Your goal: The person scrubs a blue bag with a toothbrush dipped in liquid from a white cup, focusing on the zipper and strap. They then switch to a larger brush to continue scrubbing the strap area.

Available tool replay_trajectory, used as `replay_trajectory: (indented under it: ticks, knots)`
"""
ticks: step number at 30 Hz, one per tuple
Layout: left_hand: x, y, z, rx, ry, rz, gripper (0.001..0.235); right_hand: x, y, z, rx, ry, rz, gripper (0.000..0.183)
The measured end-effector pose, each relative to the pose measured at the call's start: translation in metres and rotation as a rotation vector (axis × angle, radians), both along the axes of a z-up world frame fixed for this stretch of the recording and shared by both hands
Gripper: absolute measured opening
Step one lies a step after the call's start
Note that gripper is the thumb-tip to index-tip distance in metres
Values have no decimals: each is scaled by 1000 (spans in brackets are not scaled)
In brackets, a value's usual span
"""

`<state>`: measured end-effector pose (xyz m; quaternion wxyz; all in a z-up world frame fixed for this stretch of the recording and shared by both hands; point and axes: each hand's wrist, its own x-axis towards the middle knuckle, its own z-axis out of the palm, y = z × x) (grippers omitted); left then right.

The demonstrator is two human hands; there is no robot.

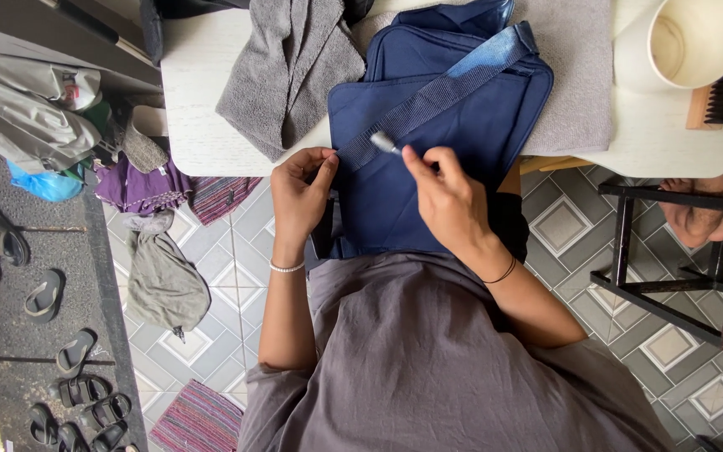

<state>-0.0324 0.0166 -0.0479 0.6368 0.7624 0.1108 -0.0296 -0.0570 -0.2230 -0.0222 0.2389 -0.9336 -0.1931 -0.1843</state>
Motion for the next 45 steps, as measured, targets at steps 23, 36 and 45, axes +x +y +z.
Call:
replay_trajectory:
  ticks: [23,36,45]
  knots:
    - [0,-9,-5,-56,-40,64,12,0,2,8,0,15,-25,32]
    - [-8,0,35,-38,-21,-76,21,26,10,16,82,-1,-19,32]
    - [-13,16,50,-404,11,-212,25,-2,30,16,297,108,100,32]
